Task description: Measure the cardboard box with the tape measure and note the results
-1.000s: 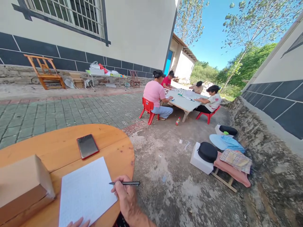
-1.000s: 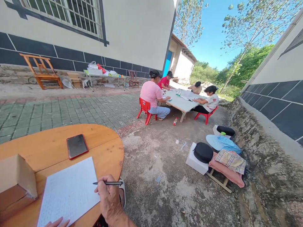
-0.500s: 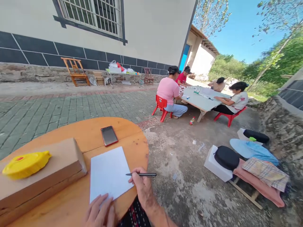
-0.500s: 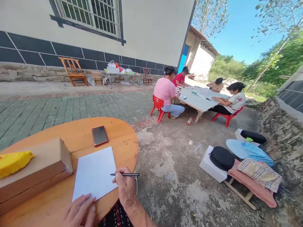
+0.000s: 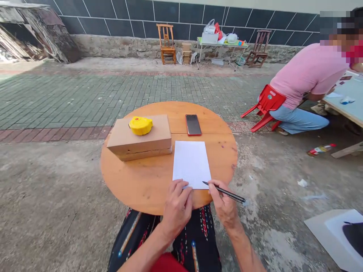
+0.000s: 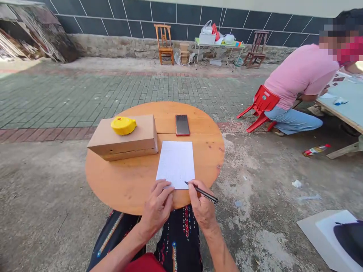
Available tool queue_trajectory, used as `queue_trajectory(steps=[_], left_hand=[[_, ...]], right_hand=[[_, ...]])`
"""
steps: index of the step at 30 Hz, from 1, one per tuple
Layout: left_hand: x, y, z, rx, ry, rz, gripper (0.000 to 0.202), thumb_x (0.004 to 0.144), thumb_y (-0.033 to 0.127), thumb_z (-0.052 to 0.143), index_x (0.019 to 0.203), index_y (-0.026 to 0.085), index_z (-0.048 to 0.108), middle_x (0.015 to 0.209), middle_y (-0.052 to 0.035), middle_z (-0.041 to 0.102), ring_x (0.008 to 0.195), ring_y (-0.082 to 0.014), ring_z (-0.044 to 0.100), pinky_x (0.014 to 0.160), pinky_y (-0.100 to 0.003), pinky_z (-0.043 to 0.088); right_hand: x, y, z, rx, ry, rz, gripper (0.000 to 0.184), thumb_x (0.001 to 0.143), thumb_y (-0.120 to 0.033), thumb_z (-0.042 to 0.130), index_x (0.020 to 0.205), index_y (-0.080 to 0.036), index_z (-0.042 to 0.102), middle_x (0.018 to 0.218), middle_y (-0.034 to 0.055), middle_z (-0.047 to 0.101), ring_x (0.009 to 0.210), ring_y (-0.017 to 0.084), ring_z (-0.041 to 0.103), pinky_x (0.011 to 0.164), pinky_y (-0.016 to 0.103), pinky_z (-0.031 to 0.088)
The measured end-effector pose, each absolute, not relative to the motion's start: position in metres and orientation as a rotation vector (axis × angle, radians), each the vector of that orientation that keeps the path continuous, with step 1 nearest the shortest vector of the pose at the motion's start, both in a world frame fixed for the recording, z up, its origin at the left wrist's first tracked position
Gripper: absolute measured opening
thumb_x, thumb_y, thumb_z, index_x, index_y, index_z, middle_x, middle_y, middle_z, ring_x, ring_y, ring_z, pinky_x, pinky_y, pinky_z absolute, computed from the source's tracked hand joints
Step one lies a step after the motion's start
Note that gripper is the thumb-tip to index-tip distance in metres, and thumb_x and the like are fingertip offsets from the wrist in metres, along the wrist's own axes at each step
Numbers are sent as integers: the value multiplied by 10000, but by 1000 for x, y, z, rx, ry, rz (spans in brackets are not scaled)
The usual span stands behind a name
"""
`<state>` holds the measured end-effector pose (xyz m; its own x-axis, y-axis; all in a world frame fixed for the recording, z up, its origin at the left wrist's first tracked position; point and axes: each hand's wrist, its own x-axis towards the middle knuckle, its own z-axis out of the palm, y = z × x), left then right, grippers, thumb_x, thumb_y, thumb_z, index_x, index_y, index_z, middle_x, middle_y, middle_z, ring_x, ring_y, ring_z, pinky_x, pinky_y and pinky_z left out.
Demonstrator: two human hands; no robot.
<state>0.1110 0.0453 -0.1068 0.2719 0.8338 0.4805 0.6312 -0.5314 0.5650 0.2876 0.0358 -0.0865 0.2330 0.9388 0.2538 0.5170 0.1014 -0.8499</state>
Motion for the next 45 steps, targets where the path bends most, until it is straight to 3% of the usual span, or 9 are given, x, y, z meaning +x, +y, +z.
queue_trajectory(steps=[13,23,45], left_hand=[[112,47,-102,2270,1388,1028,240,894,69,534,1069,191,645,1133,-89,654,1132,-264,523,990,-485,500],[112,48,-97,2250,1415,946,214,897,83,524,1028,196,651,1126,-87,647,1117,-265,522,985,-490,484],[113,48,-97,2313,1420,884,264,877,95,556,1085,210,672,1158,-101,586,1117,-279,491,985,-490,460]], right_hand=[[277,44,-95,-1530,-1574,565,203,979,-332,499,898,-218,647,791,15,675,664,151,609,640,260,496],[279,44,-98,-1583,-1556,576,197,986,-333,494,907,-221,636,691,-14,617,620,146,590,622,258,468],[276,47,-100,-1533,-1627,510,168,990,-276,492,908,-210,623,734,-6,639,607,137,576,602,253,463]])
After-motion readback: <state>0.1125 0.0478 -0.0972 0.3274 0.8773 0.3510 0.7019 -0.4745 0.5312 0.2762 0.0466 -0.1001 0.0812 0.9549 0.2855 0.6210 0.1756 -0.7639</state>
